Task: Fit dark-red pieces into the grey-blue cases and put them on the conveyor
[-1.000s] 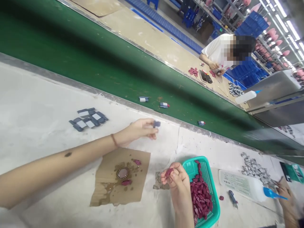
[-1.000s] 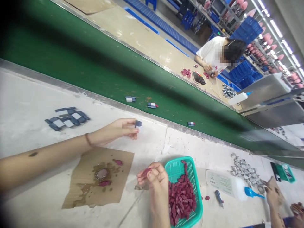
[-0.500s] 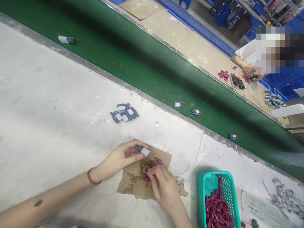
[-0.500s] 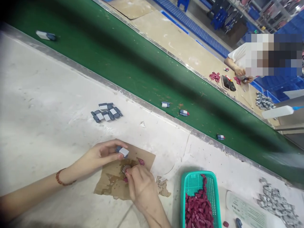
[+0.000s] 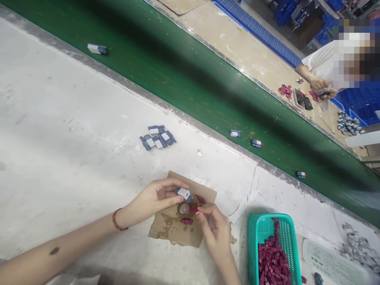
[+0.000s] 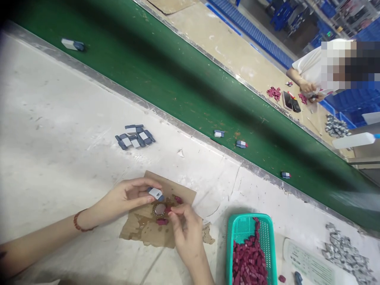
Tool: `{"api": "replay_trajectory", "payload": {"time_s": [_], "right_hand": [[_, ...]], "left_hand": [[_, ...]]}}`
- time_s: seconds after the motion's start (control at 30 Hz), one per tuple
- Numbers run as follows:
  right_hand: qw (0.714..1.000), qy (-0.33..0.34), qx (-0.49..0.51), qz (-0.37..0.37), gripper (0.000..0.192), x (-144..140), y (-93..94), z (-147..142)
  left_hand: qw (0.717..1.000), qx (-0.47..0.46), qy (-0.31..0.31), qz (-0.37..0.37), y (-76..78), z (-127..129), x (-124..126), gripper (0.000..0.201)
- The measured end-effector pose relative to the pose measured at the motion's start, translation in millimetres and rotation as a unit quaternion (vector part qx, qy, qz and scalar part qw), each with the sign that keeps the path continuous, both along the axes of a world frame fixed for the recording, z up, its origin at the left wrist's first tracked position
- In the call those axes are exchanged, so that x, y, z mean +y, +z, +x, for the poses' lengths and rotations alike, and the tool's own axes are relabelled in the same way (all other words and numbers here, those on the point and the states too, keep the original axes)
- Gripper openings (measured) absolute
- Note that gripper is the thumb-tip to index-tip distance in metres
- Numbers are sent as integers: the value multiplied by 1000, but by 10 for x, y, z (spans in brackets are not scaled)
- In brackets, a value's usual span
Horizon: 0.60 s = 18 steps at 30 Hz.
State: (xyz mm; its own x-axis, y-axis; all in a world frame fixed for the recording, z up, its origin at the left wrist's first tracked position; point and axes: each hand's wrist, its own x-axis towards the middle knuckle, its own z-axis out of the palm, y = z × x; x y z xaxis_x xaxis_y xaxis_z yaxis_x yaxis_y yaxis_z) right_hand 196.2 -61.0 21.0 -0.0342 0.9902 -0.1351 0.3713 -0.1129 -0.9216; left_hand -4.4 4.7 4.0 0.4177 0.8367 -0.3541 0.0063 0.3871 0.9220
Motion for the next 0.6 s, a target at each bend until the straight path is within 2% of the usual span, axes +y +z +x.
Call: {"api": "replay_trajectory", "payload": {"time_s": [0.1, 0.17, 0.33, 0.47, 0.6], "right_hand": [[987, -102, 119, -21, 17, 29, 40, -62], [976, -134, 170, -13, 20, 59, 80, -111], [975, -115, 190, -8, 21, 100, 86, -174], [981, -86, 176, -19, 17, 93, 41, -191], [989, -67, 135, 3, 11, 90, 56, -217]], "left_hand": [[999, -26, -6, -20, -7, 18, -39, 22], [998, -43, -6, -36, -8, 29, -72, 22], [998, -43, 4, -47, 27, 44, -123, 22], [997, -55, 1, -54, 44, 54, -133, 20], [999, -36, 17, -32, 45, 66, -135, 17]]}}
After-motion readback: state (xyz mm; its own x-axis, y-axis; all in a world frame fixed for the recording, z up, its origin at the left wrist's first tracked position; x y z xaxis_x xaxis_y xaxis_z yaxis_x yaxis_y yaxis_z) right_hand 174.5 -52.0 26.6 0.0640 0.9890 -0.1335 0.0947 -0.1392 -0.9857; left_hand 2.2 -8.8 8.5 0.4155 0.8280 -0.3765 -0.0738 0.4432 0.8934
